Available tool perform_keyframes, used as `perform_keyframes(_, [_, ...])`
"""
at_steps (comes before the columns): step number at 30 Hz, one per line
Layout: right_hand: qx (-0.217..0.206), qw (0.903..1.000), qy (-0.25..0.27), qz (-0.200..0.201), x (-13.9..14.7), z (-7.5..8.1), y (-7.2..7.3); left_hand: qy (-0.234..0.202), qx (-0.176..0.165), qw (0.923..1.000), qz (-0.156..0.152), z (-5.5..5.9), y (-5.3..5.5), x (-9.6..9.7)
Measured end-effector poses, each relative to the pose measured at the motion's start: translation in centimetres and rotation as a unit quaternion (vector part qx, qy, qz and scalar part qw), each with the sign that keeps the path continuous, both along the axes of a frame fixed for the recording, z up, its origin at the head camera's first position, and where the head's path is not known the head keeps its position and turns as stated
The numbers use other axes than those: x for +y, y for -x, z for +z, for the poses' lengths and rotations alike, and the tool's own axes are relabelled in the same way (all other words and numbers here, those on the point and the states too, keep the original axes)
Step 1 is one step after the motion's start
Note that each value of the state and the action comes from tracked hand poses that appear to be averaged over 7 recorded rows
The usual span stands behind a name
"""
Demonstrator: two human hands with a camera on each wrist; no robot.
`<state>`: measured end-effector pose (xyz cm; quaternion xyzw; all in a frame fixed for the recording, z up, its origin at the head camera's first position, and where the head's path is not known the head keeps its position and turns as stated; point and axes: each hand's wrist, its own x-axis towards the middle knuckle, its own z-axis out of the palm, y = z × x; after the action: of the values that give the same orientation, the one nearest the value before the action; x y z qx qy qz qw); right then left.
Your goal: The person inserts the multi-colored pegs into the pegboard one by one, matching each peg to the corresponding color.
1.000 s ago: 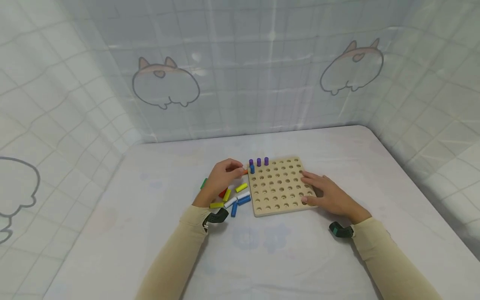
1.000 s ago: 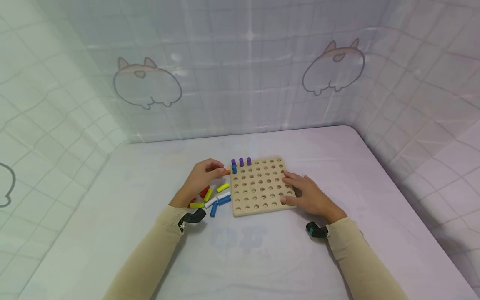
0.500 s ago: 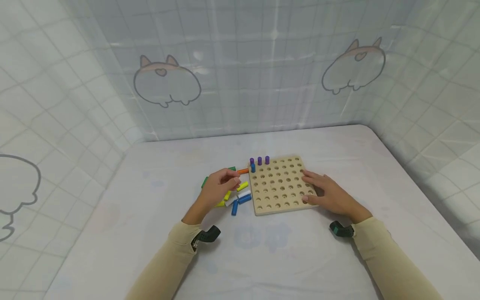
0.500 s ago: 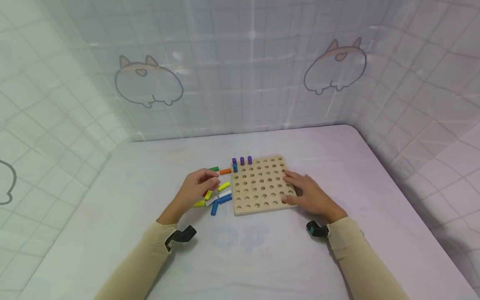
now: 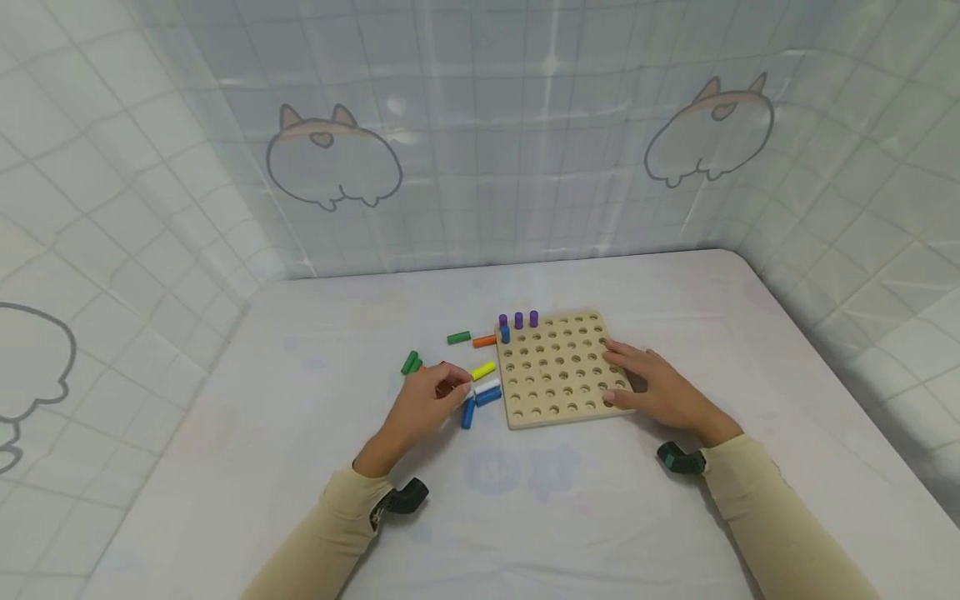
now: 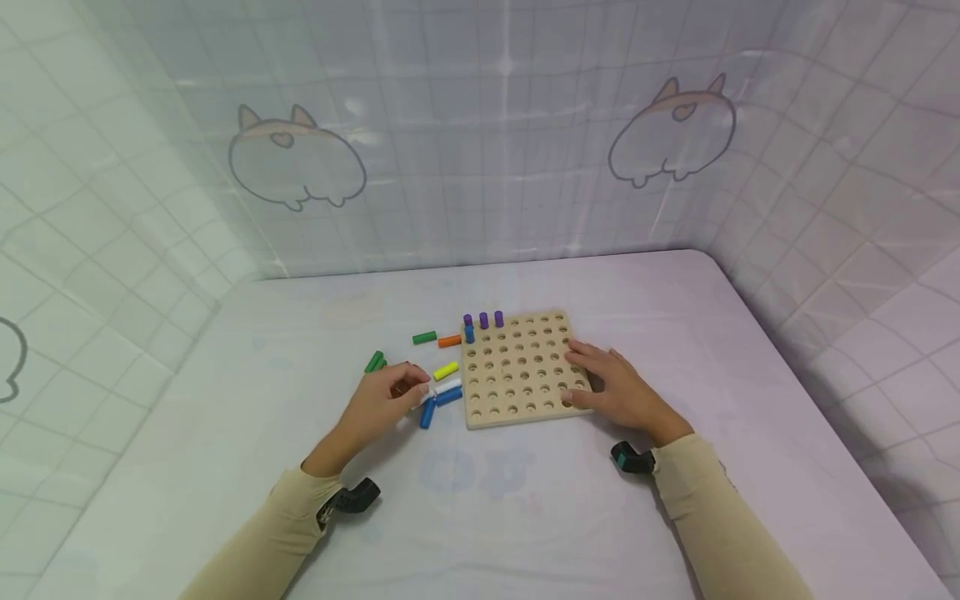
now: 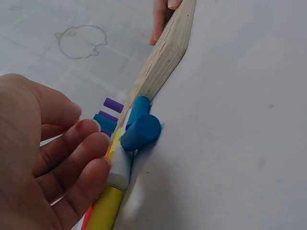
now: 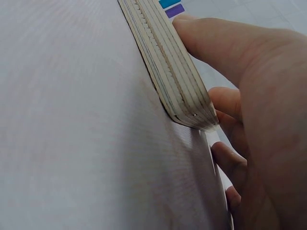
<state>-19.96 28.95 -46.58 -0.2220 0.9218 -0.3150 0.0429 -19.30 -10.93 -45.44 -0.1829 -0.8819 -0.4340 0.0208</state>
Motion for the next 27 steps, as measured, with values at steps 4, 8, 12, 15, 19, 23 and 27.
perform_keyframes(4, [0.001, 1.0, 0.0, 0.0, -0.07, 0.03, -0.03, 0.013, 0.007, 0.9999, -0.004, -0.18, -0.2, -0.13])
perform_keyframes(8, [0.001, 1.0, -0.003, 0.0, -0.06, 0.05, -0.05, 0.07, 0.041, 0.9967, -0.01, -0.44, -0.26, -0.1])
perform_keyframes(12, [0.002, 1.0, -0.003, 0.001, 0.01, 0.05, 0.04, 0.13, 0.084, 0.9879, -0.014, -0.34, -0.39, 0.14])
perform_keyframes(15, [0.005, 1.0, -0.001, 0.003, 0.0, 0.09, 0.13, 0.158, 0.114, 0.9807, -0.018, -0.07, -0.61, 0.3])
perform_keyframes(19, [0.002, 1.0, -0.002, 0.002, -0.02, 0.08, 0.17, 0.218, 0.168, 0.9607, -0.034, -0.08, -0.76, 0.41])
perform_keyframes(23, [0.001, 1.0, -0.006, -0.001, -0.06, 0.09, 0.11, 0.259, 0.207, 0.9423, -0.048, -0.23, -0.86, 0.44])
perform_keyframes(27, [0.009, 0.9999, -0.009, 0.0, -0.04, 0.14, 0.06, 0.279, 0.208, 0.9361, -0.052, -0.29, -0.9, 0.53])
